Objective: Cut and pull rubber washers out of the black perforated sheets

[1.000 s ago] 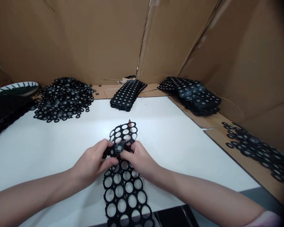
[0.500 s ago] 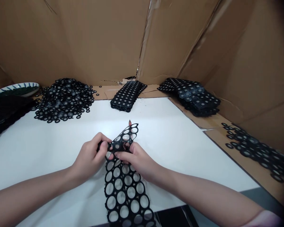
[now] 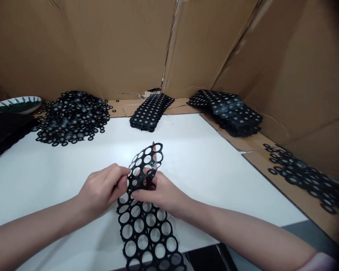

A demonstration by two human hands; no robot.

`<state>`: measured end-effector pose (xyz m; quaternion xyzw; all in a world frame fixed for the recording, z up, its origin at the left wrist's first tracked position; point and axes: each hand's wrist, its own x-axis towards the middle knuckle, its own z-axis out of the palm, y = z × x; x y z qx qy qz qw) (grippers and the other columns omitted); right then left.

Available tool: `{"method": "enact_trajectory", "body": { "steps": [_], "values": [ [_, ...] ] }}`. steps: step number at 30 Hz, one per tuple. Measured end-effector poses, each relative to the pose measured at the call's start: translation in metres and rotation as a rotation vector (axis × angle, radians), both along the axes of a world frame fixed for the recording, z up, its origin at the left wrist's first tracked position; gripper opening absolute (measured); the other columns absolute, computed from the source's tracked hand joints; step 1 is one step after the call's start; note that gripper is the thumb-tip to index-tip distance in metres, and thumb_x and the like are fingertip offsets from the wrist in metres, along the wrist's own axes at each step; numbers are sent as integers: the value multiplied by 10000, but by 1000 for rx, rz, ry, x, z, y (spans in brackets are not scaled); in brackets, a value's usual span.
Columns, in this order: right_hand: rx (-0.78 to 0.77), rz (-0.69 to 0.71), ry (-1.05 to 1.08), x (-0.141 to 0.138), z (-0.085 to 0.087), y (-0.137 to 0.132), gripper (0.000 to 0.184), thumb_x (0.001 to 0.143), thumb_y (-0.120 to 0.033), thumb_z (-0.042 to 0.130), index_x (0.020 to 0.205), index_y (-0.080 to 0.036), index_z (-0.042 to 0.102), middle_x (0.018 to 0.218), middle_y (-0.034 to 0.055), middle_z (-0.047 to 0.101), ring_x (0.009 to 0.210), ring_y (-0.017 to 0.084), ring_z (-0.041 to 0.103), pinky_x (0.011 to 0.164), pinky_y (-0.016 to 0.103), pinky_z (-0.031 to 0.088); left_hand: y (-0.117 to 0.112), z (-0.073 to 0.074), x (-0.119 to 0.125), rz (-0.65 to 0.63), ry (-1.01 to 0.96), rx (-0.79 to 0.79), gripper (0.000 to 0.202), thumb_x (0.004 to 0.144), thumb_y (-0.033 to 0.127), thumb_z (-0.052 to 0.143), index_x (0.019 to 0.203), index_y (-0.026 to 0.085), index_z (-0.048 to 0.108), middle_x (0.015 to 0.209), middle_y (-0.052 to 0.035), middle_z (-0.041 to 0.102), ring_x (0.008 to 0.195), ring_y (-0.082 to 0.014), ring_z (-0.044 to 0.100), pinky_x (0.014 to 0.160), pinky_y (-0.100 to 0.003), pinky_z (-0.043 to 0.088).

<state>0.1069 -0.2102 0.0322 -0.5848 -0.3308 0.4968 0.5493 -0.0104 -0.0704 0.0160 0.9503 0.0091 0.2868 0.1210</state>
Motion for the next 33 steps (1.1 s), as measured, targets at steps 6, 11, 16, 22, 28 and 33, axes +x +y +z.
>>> {"method": "enact_trajectory", "body": {
  "steps": [6,11,16,22,28,33],
  "values": [
    [29,88,-3,0,5,-4,146,675,-172,612,778,-179,510,693,-43,455,648,84,443,617,230,366,1,3,-2,36,75,-2,126,846,266,403,847,217,519,655,38,608,496,-71,530,473,-173,406],
    [33,78,110,1,10,-6,240,653,-206,660,854,-198,530,756,-35,513,681,91,482,680,250,403,0,7,-2,119,-3,-103,109,810,304,448,825,223,519,627,50,621,441,-67,522,445,-172,416],
    [8,66,107,6,7,-5,218,688,-251,653,877,-187,563,791,-15,566,744,113,531,755,289,423,-1,12,-1,146,-100,-103,41,789,241,471,824,228,488,627,66,622,406,-60,499,441,-175,418],
    [5,-30,117,5,-1,0,177,694,-257,659,805,-164,557,799,-11,586,768,107,549,761,273,427,-1,18,-8,93,-223,125,118,784,157,477,890,210,481,555,57,547,428,-64,479,442,-173,378],
    [-73,-77,105,3,-2,2,190,701,-267,642,714,-148,495,647,-37,519,457,30,393,413,176,293,5,15,-10,-19,-167,456,206,776,161,510,978,194,538,557,39,484,459,-82,440,433,-213,319],
    [-106,-56,74,3,-9,-1,191,741,-307,599,743,-152,490,748,3,584,409,24,366,357,177,263,7,18,-10,20,-185,443,189,779,149,515,966,175,521,585,31,497,492,-87,463,454,-217,332]
  ]
}}
